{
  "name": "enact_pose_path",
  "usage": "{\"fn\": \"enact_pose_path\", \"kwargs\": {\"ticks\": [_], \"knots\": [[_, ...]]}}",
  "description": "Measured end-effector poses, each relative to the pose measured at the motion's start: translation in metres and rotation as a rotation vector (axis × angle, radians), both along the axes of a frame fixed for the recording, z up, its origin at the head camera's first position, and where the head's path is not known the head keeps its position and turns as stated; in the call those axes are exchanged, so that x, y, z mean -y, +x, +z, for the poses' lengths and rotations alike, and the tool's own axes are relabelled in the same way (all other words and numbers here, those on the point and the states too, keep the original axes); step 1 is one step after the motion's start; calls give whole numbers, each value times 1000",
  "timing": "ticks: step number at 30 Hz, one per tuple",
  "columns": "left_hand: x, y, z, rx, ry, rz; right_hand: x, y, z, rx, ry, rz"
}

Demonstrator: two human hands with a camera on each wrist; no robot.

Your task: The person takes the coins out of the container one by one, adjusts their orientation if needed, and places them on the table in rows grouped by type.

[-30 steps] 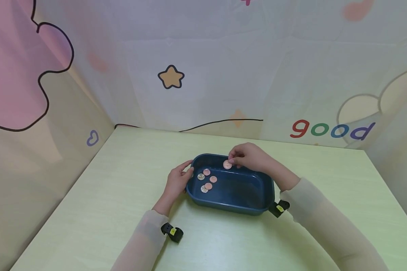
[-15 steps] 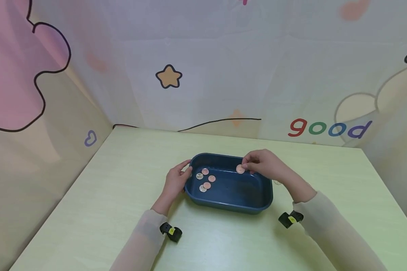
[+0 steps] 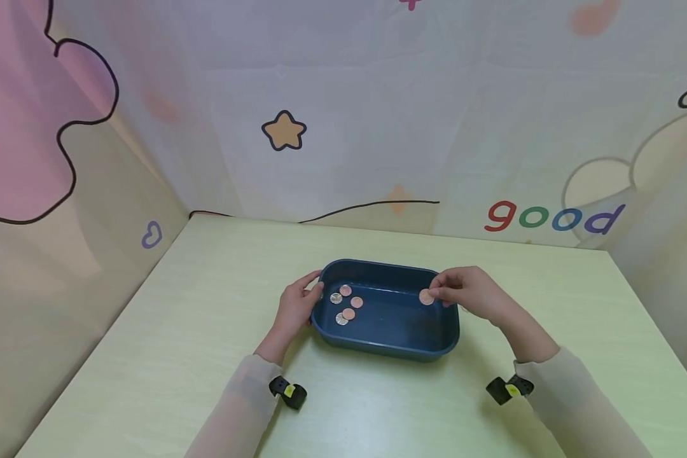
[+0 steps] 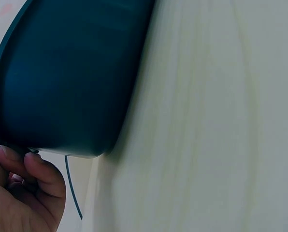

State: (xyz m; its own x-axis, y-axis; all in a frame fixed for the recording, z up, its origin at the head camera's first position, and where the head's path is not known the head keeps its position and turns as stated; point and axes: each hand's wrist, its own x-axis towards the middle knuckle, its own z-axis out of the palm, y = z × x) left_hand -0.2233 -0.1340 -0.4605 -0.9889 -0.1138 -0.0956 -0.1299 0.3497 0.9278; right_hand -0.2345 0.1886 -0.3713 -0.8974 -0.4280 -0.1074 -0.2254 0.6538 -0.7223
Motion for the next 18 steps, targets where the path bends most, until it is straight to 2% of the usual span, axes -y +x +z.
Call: {"fn": "enact_pose_path", "kwargs": {"ticks": [18], "knots": [[1,1,1,-2,17,3,-31,21,-23,78,-82,-97]]}}
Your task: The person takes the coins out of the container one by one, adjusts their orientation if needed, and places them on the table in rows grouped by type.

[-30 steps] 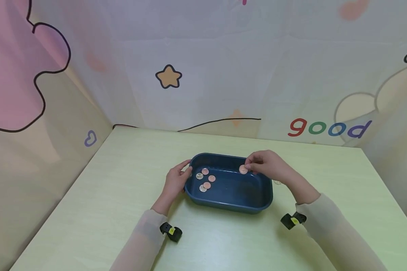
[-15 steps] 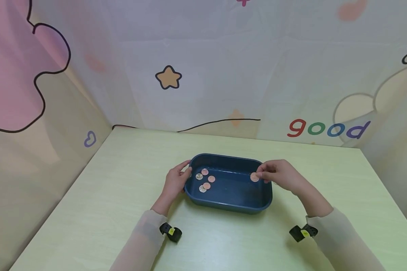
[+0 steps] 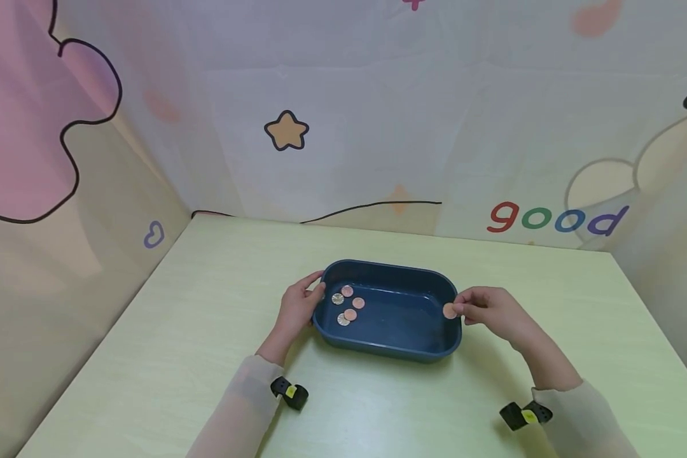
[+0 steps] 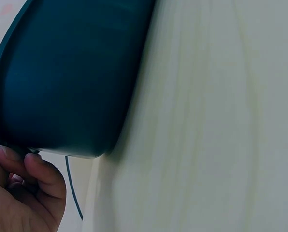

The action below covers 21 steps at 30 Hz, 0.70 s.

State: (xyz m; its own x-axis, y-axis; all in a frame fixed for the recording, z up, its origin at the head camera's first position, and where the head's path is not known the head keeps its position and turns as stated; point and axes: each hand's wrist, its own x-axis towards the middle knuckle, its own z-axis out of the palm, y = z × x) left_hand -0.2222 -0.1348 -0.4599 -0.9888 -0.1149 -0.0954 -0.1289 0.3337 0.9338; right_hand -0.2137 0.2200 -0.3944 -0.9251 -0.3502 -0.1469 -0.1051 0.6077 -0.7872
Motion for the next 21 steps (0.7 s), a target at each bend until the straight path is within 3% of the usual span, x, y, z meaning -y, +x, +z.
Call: {"fn": "enact_pose_path", "kwargs": {"ticks": [9,21], "knots": [[0,1,-1,-32,0,-5,-21,4,-8,34,35,-69],[0,0,-2,-21,-1,-7,-38,7,-26,87,100,-81]]}}
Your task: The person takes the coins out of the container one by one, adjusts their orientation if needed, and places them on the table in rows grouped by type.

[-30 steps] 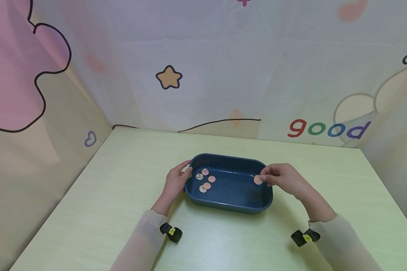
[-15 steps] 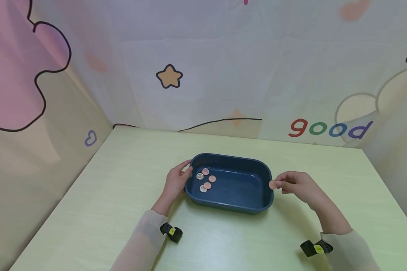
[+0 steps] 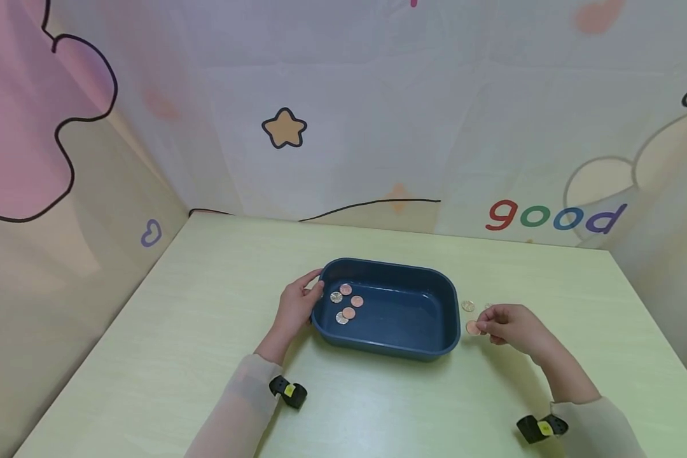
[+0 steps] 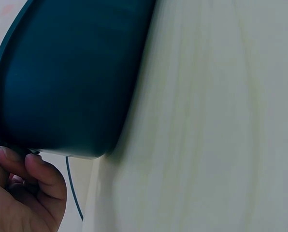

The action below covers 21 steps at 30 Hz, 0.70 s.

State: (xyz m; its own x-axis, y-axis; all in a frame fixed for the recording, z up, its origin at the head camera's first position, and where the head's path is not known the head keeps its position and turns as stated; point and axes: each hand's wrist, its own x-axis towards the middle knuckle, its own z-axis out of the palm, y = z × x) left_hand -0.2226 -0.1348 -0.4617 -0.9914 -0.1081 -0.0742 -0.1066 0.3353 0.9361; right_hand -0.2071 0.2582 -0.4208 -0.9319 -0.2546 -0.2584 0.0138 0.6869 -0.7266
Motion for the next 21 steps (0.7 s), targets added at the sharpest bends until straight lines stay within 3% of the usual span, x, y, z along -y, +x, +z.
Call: {"fn": "enact_pose_path", "kwargs": {"ticks": [21], "knots": [[-1,1,3,8,-14,10,-8,-7,-21,-44,113,53]]}}
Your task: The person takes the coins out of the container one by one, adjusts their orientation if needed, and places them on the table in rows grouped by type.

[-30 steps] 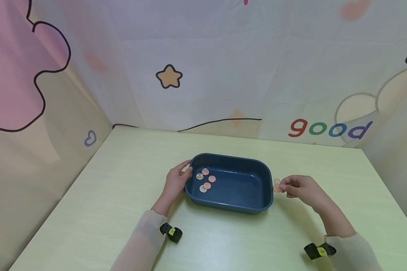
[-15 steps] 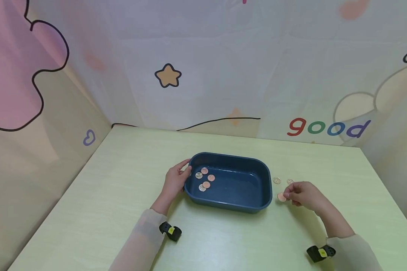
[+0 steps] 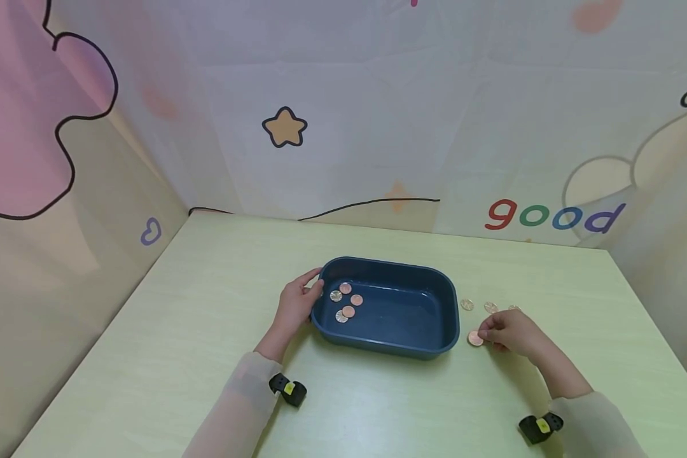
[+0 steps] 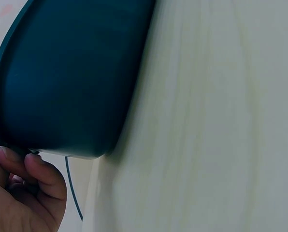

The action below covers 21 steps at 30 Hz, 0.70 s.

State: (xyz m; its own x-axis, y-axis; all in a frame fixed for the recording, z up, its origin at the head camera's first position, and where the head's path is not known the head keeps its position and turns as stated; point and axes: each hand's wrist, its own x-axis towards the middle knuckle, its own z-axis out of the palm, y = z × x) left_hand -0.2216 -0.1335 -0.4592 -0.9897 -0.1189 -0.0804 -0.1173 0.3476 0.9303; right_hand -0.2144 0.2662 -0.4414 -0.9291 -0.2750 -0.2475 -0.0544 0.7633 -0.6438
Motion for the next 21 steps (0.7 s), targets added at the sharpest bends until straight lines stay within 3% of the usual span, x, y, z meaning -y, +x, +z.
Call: {"fn": "enact_pose_path", "kwargs": {"ticks": [21], "knots": [[1,0,1,3,0,-6,7,-8,-2,43,73,-52]]}}
